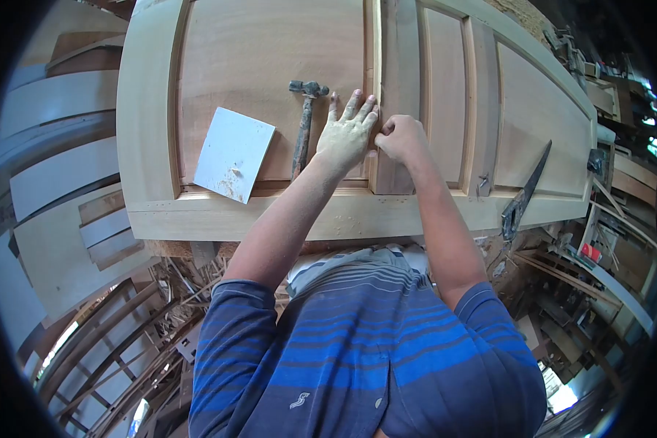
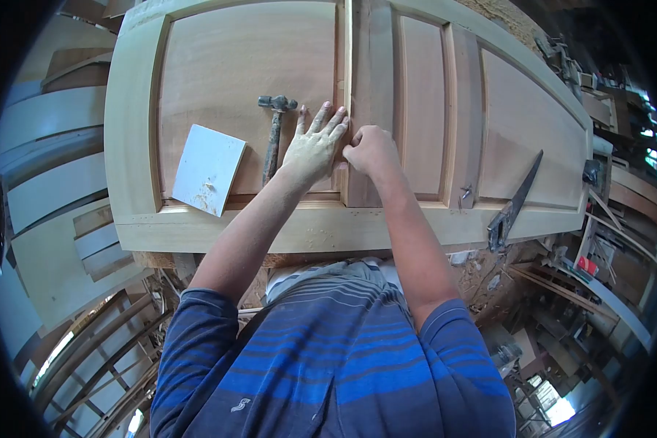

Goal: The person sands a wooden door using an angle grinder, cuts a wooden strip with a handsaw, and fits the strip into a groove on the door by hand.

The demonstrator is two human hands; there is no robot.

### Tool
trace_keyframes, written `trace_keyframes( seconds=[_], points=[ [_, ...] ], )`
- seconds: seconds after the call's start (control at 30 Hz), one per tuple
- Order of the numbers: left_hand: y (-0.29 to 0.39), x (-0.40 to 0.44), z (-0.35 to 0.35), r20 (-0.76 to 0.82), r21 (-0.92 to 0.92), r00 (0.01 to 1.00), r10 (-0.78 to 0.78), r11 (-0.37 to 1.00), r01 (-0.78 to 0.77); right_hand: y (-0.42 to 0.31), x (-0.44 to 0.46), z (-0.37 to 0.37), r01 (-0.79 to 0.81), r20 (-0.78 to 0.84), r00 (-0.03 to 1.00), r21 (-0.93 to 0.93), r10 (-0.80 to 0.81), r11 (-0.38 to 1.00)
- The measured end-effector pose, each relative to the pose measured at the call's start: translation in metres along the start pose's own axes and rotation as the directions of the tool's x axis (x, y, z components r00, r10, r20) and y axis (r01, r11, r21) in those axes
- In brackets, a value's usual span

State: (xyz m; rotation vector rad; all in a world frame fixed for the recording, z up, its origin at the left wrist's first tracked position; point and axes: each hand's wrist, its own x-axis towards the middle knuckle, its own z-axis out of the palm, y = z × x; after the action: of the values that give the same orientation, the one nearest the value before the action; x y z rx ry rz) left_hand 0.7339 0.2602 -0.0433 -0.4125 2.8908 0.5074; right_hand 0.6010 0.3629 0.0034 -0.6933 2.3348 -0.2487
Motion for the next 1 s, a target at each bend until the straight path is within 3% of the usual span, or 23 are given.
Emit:
trace_keyframes(
  seconds=[0.1,0.23,0.47,0.77,1.0],
  points=[
    [0.000,-0.001,0.003,-0.044,0.007,0.999,0.010,1.000,-0.009,0.010,-0.015,0.008,-0.012,0.028,1.000,-0.038,0.013,0.999],
    [0.003,-0.004,-0.001,-0.030,0.051,0.999,0.012,0.999,-0.010,0.012,-0.033,0.013,-0.031,0.020,0.999,0.049,0.030,0.998],
    [0.009,-0.003,-0.009,0.078,0.158,0.997,-0.004,0.987,-0.009,0.006,-0.042,0.006,-0.010,0.061,0.998,0.047,0.007,0.999],
    [0.008,-0.002,-0.001,-0.001,0.108,1.000,0.005,0.994,-0.005,0.033,-0.017,0.027,0.043,0.054,0.997,0.131,-0.050,0.990],
    [0.010,-0.002,-0.007,0.049,0.152,0.999,-0.005,0.988,-0.003,0.035,-0.012,0.023,0.053,0.096,0.993,0.141,-0.067,0.989]
  ],
)
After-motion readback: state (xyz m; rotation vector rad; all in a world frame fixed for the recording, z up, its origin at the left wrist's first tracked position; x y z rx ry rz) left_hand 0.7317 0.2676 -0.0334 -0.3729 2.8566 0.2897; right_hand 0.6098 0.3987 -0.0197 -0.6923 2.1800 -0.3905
